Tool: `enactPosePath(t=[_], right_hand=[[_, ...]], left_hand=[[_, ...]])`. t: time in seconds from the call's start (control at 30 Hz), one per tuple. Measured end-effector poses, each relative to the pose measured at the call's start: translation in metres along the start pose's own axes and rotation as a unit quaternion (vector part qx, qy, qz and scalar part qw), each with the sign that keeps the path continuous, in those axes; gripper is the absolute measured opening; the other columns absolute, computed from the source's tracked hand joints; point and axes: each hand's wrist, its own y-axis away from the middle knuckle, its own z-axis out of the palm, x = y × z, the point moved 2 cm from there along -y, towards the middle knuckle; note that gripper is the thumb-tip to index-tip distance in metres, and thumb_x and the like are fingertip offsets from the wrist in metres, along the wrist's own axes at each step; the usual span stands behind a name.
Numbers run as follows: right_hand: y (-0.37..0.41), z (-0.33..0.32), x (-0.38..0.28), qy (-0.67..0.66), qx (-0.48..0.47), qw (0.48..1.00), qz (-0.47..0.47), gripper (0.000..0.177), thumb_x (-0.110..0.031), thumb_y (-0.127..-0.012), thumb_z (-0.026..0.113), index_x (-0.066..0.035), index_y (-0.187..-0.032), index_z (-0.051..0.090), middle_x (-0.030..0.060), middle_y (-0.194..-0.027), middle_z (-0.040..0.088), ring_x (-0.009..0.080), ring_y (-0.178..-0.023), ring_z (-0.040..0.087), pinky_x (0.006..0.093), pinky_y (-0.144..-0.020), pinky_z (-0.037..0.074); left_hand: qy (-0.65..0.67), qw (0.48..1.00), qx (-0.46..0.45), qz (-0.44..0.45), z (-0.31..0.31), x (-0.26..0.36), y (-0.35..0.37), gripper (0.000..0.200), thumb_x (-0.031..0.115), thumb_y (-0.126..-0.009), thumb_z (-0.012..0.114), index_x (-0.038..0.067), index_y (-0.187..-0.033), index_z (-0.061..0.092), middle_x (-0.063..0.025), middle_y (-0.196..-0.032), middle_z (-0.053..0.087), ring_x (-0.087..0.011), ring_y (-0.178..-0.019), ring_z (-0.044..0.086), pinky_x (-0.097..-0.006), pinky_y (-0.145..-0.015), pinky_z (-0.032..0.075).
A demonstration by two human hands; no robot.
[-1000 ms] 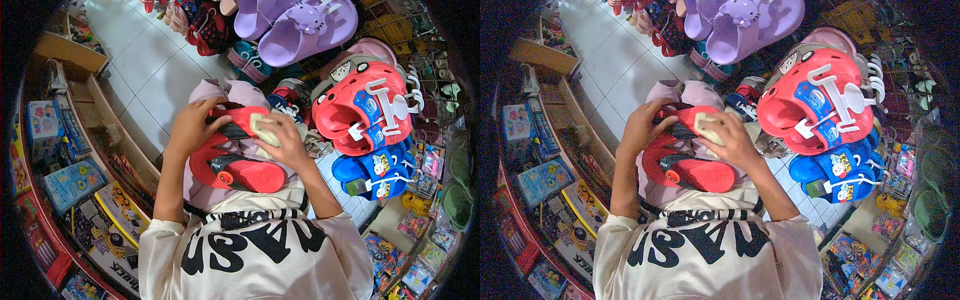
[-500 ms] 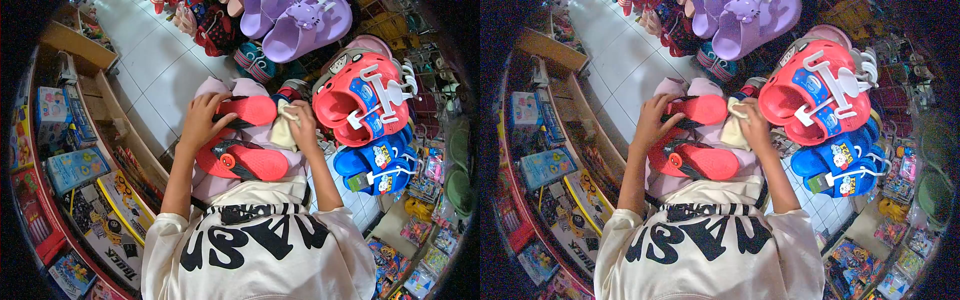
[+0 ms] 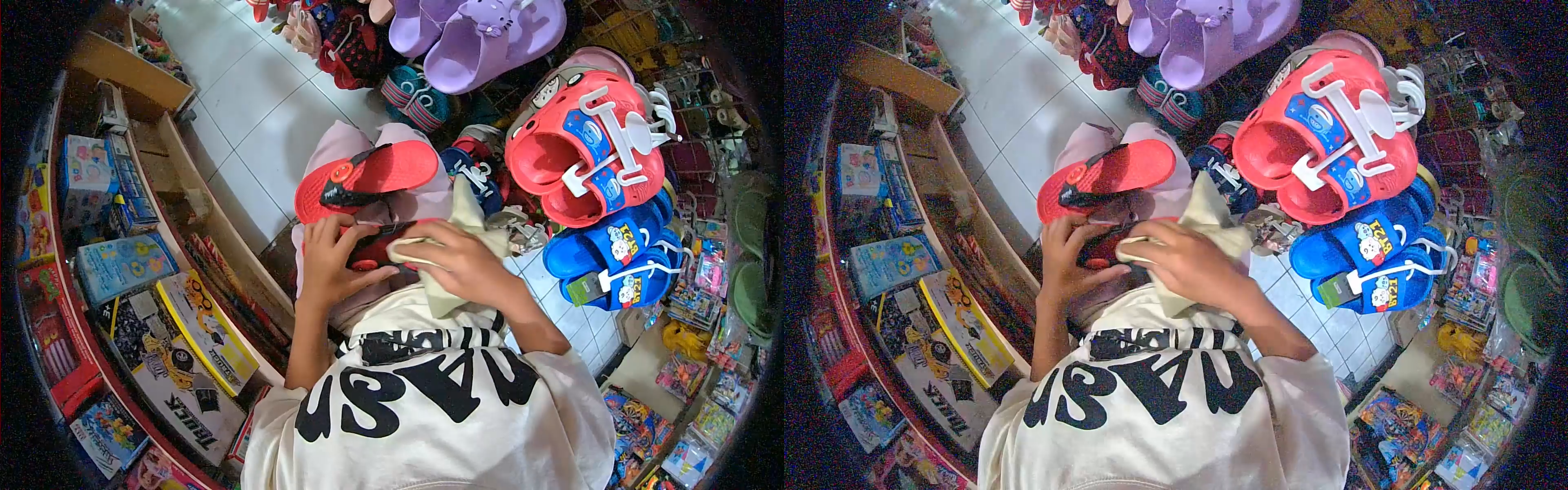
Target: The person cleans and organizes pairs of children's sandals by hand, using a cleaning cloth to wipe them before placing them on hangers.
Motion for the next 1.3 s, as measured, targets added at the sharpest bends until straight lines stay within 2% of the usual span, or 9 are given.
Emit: enactPosePath(t=[0.1, 0.37, 0.6, 0.67, 0.73, 0.93, 1.1, 1.2, 1.3], right_hand=[[-0.014, 0.029, 0.015, -0.036, -0.018, 0.999, -0.008, 0.031, -0.004, -0.078, 0.057, -0.006, -0.109, 0.061, 0.0094, -0.108, 0.057, 0.0274, -0.099, 0.056, 0.0384, -0.085, 0.046], [0.001, 0.031, 0.022, 0.171, -0.129, 0.977, -0.023, 0.034, -0.01, -0.078, 0.051, -0.008, -0.11, 0.062, 0.005, -0.113, 0.056, 0.0236, -0.105, 0.05, 0.0361, -0.089, 0.04], [0.02, -0.018, 0.026, 0.185, -0.147, 0.967, 0.09, 0.037, -0.002, -0.073, 0.056, -0.012, -0.106, 0.065, 0.0042, -0.107, 0.058, 0.0241, -0.101, 0.052, 0.0375, -0.088, 0.041], [0.01, -0.007, 0.019, 0.134, -0.095, 0.986, 0.042, 0.036, -0.001, -0.072, 0.056, -0.012, -0.105, 0.066, 0.0043, -0.109, 0.058, 0.0243, -0.101, 0.052, 0.0379, -0.088, 0.042], [0.001, 0.017, 0.018, 0.088, -0.066, 0.994, -0.026, 0.032, -0.006, -0.076, 0.052, -0.011, -0.104, 0.067, 0.0038, -0.11, 0.058, 0.0228, -0.104, 0.051, 0.0369, -0.089, 0.042], [0.015, 0.038, 0.023, 0.125, -0.188, 0.973, -0.041, 0.029, -0.011, -0.078, 0.051, -0.013, -0.102, 0.068, -0.0013, -0.109, 0.058, 0.0196, -0.104, 0.049, 0.0359, -0.088, 0.038], [0.015, -0.006, 0.031, 0.111, -0.255, 0.959, 0.055, 0.034, 0.003, -0.068, 0.053, -0.011, -0.094, 0.07, 0.0004, -0.104, 0.059, 0.024, -0.104, 0.049, 0.0407, -0.089, 0.04], [0.015, -0.027, 0.028, 0.175, -0.248, 0.949, 0.085, 0.03, 0.0, -0.07, 0.055, -0.011, -0.095, 0.069, 0.0007, -0.107, 0.06, 0.0231, -0.102, 0.051, 0.0388, -0.086, 0.041], [0.008, -0.017, 0.015, 0.16, -0.106, 0.981, 0.015, 0.03, -0.004, -0.073, 0.055, -0.011, -0.099, 0.067, 0.0004, -0.109, 0.06, 0.0224, -0.1, 0.052, 0.037, -0.085, 0.041]], left_hand=[[-0.01, 0.999, 0.048, -0.017, 0.007, -0.01, 0.005, 0.069, 0.052, -0.055, 0.077, 0.017, -0.112, 0.059, -0.0072, -0.101, 0.052, -0.0263, -0.097, 0.049, -0.0398, -0.089, 0.032], [-0.053, 0.998, -0.039, -0.024, 0.013, -0.002, 0.004, 0.09, 0.066, -0.048, 0.075, 0.018, -0.121, 0.056, -0.0107, -0.112, 0.048, -0.028, -0.109, 0.042, -0.0438, -0.095, 0.023], [-0.033, 0.998, -0.021, -0.045, 0.016, -0.012, 0.008, 0.055, 0.048, -0.072, 0.061, 0.016, -0.117, 0.059, -0.0104, -0.111, 0.049, -0.0277, -0.11, 0.042, -0.0438, -0.096, 0.021], [-0.023, 0.998, -0.015, -0.065, 0.012, -0.009, 0.006, 0.045, 0.037, -0.076, 0.057, 0.016, -0.116, 0.059, -0.0103, -0.111, 0.049, -0.0277, -0.11, 0.041, -0.0441, -0.096, 0.02], [-0.028, 0.997, -0.029, -0.061, 0.01, -0.007, 0.007, 0.051, 0.035, -0.068, 0.057, 0.014, -0.115, 0.058, -0.0129, -0.114, 0.048, -0.0294, -0.113, 0.041, -0.0453, -0.098, 0.02], [-0.043, 0.998, -0.022, -0.045, 0.016, -0.01, 0.016, 0.056, 0.033, -0.058, 0.057, 0.018, -0.112, 0.06, -0.0108, -0.111, 0.05, -0.0283, -0.11, 0.043, -0.0463, -0.098, 0.019], [-0.035, 0.998, -0.007, -0.046, 0.018, -0.001, 0.01, 0.054, 0.034, -0.059, 0.056, 0.017, -0.11, 0.061, -0.0101, -0.11, 0.051, -0.0287, -0.113, 0.042, -0.049, -0.102, 0.014], [-0.047, 0.998, 0.003, -0.051, 0.018, -0.003, 0.011, 0.053, 0.034, -0.061, 0.057, 0.017, -0.111, 0.06, -0.0099, -0.11, 0.05, -0.0286, -0.115, 0.04, -0.0499, -0.103, 0.012], [-0.058, 0.996, -0.006, -0.069, 0.015, -0.006, 0.005, 0.051, 0.033, -0.068, 0.056, 0.016, -0.115, 0.057, -0.0117, -0.113, 0.049, -0.0309, -0.116, 0.039, -0.0495, -0.104, 0.014]])
